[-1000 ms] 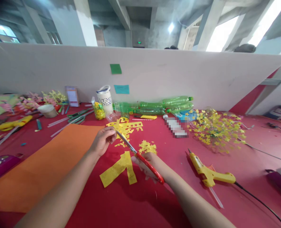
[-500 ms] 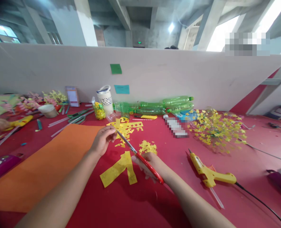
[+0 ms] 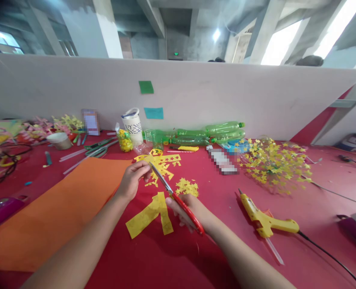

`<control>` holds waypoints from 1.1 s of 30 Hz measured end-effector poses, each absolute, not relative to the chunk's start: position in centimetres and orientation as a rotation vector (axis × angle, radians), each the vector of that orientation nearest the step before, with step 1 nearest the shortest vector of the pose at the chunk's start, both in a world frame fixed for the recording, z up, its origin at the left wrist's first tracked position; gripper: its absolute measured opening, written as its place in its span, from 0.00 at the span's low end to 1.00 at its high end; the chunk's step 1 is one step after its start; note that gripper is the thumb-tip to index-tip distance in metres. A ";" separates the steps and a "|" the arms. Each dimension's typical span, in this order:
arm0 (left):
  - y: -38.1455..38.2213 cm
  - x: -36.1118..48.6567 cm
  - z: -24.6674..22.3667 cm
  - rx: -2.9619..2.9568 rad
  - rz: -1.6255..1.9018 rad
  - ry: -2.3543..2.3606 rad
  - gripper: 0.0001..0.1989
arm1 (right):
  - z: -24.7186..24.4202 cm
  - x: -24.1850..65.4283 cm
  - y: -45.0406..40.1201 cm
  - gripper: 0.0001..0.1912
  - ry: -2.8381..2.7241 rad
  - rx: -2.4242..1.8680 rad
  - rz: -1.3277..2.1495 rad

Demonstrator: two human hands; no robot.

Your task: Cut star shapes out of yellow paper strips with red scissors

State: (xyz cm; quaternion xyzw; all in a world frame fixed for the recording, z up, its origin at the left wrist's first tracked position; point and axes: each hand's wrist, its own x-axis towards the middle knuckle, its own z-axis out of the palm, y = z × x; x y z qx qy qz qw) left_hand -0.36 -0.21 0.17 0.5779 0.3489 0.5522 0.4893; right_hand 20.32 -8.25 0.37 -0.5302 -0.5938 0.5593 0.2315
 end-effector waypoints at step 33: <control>-0.7 0.7 -0.2 1.329 1.378 0.883 0.11 | 1.3 19.4 -8.7 0.28 -1.562 -1.515 1.579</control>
